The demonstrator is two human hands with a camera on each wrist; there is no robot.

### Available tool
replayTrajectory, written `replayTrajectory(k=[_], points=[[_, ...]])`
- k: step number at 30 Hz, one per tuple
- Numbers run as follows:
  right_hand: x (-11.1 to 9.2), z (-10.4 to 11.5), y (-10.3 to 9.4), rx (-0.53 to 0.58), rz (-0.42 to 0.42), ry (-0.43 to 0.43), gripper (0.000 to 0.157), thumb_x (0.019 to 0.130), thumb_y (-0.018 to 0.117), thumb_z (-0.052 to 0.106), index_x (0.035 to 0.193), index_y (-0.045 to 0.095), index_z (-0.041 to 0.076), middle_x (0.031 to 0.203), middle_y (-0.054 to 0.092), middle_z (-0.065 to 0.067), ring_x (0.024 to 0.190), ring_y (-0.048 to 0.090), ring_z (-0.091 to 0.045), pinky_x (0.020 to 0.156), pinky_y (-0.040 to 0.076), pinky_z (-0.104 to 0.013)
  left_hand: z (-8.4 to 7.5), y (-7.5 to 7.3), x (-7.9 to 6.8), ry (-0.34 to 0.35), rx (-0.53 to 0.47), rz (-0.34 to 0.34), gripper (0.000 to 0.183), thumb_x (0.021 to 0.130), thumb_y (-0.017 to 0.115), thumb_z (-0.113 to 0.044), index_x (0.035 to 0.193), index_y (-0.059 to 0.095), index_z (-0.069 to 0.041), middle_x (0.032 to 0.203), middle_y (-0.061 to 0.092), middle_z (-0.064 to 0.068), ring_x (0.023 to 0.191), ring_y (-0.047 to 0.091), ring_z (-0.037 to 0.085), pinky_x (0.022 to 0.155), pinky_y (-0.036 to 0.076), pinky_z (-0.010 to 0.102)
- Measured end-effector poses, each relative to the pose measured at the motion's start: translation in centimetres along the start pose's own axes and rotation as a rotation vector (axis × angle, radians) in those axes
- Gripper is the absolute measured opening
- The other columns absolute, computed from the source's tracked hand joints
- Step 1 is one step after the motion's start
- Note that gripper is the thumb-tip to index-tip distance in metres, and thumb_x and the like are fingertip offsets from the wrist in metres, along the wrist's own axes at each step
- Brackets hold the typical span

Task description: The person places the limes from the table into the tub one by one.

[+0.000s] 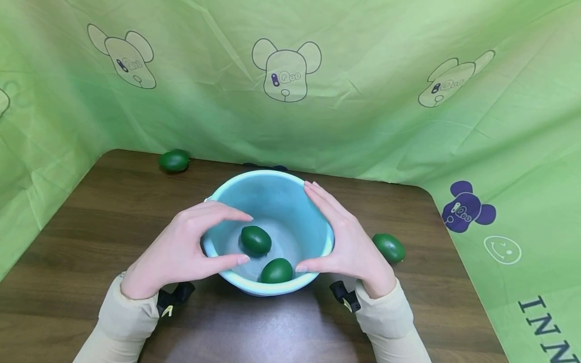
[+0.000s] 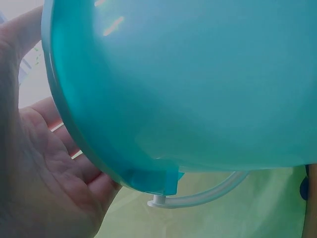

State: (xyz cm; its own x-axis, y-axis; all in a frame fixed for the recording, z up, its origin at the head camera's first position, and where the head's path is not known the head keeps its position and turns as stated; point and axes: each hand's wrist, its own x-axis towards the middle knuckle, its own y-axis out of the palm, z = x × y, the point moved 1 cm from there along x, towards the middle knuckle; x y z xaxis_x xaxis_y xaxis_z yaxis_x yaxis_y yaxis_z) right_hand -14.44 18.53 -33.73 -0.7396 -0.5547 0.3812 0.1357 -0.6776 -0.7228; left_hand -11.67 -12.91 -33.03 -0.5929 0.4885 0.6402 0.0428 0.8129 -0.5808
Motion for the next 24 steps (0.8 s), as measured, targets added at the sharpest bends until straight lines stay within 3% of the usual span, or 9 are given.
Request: replayTrajectory(k=[24], points=[[0.0,-0.1,0.1,-0.003,0.001,0.005,0.126,0.062,0.087,0.071,0.161,0.032,0.016,0.165,0.027,0.001,0.15,0.024,-0.019,0.108,0.039,-0.054,0.7,-1.0,-0.1,-0.009,-0.019,-0.099,0.057,0.089,0.077,-0.046,0.133,0.067,-0.011,0.131,0.066,-0.001,0.122,0.059,0.022,0.103,0.045,0.031]])
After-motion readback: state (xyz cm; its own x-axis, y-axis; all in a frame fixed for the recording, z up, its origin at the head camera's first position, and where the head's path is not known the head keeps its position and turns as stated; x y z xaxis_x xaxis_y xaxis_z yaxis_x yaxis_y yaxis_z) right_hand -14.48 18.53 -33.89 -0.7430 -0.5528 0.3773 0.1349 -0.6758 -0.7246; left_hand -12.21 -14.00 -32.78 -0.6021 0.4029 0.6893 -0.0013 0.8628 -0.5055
